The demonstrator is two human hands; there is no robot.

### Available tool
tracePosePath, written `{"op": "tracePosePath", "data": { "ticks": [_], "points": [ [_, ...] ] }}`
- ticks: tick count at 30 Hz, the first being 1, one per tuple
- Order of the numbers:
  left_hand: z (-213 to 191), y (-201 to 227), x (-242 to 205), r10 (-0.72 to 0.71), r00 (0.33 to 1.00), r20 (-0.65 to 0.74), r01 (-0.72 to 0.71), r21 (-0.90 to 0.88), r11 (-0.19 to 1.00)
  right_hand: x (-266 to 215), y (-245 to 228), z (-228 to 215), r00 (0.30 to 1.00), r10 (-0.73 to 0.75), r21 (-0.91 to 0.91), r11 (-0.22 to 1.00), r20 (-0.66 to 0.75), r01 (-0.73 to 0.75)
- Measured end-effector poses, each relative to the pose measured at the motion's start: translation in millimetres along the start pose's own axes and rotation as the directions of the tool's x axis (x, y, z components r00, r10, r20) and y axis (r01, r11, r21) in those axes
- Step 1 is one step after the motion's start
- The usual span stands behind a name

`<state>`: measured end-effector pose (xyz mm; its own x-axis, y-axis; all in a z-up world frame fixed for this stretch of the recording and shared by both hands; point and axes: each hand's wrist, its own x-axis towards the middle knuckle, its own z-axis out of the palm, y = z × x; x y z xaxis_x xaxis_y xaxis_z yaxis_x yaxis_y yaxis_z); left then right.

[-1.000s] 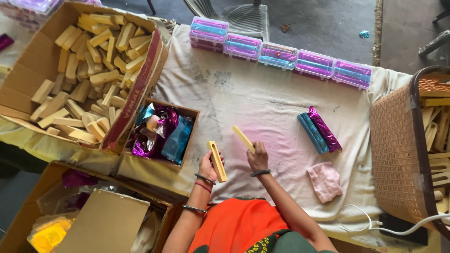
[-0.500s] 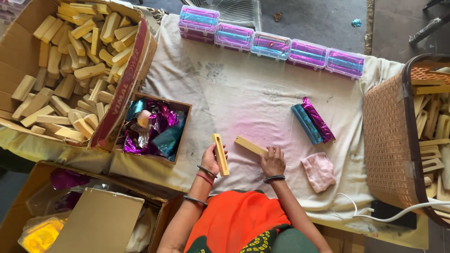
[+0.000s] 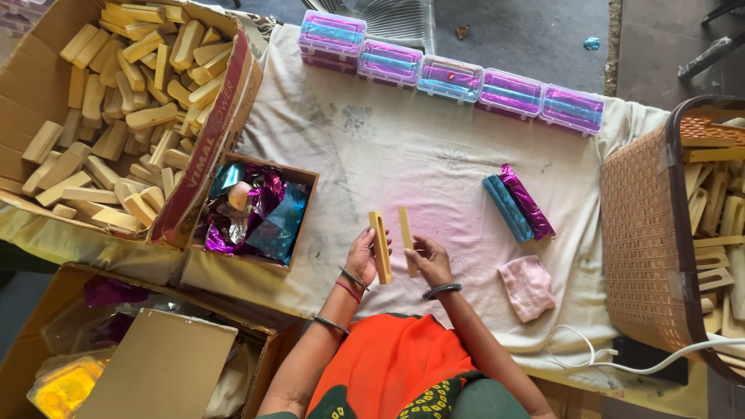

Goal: The person picks up a wooden block from a basket and wipes it with a pink cloth. They then take a sheet of shiny purple foil, place the block on it, and wrap the block completely. Finally, the wrapped block is placed into a cardboard box.

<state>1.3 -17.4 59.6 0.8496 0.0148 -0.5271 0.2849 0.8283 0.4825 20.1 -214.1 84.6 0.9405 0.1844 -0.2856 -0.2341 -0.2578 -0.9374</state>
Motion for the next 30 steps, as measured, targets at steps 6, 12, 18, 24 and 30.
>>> {"op": "tracePosePath", "data": {
  "ticks": [6,12,18,24,30],
  "points": [
    [8.5,-15.9,5.0,0.051,0.992,0.119,-0.055,0.031,0.998,-23.1,-36.3,11.4,0.988,-0.151,-0.040,0.988,0.034,0.152],
    [17.5,-15.8,-1.8,0.071,0.992,0.103,-0.079,0.076,0.994,-28.3,-31.0,9.0,0.991,-0.111,0.016,0.994,0.079,0.110],
    [32.3,-12.3,-12.8,0.081,0.991,0.111,-0.092,0.105,0.990,-30.2,-29.8,6.9,0.993,-0.074,0.078,0.995,0.093,0.067],
    [31.7,-18.2,-10.4,0.073,0.987,0.140,-0.089,0.111,0.990,-30.3,-24.3,4.8,0.993,-0.070,0.140,0.989,0.099,0.056],
    [28.8,-30.0,-4.9,0.082,0.980,0.182,-0.104,0.118,0.987,-36.6,-34.4,0.8,0.994,-0.064,0.093,0.994,0.093,0.055]
  ]
}}
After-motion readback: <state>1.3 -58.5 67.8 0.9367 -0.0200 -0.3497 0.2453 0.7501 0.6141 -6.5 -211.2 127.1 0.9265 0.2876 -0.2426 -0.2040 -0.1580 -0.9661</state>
